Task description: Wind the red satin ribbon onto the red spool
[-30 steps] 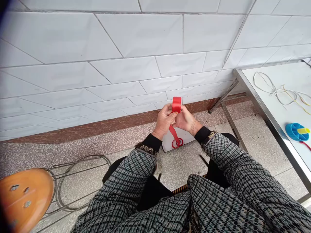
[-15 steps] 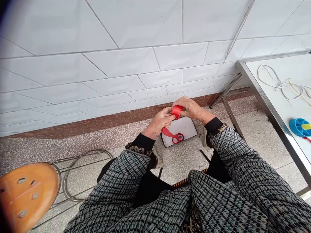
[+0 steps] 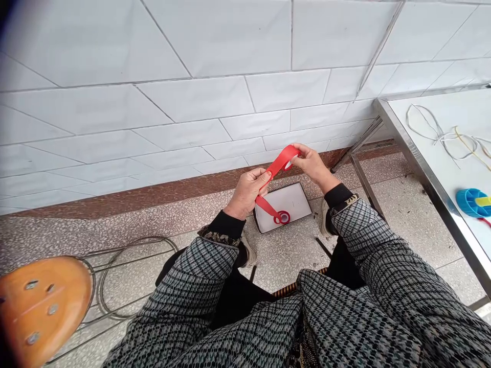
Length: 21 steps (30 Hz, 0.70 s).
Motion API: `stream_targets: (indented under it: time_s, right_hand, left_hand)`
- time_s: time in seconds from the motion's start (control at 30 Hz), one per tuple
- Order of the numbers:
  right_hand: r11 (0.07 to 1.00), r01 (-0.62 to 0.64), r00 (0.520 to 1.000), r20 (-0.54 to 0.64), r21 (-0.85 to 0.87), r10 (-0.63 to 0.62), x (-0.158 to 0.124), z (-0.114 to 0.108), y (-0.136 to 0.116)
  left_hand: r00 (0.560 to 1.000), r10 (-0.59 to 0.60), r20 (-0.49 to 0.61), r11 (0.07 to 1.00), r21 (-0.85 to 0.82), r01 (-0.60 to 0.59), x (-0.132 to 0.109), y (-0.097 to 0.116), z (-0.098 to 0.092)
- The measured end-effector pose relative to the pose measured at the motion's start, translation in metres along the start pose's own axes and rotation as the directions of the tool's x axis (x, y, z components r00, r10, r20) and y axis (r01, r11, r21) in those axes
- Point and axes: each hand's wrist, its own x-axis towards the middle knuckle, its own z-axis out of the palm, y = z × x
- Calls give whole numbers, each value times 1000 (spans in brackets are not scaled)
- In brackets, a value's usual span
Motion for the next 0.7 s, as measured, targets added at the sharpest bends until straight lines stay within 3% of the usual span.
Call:
stream_targets:
  time_s: [0.13,0.3,0.7]
  right_hand:
    - [945,-192,981,34,265,190,-4,6,-6]
    - [818,-333,940,102,469,325,-9,20,-7]
    - [632,-490,867,261,601,424,-13,37,-7]
  left_hand:
    - [1000,4,15,1000,3,-4,0,1,0]
    - [1000,11,7,1000,25,-11,2,-4,5]
    - [1000,21,-7,1000,13,-21,3,-9,10]
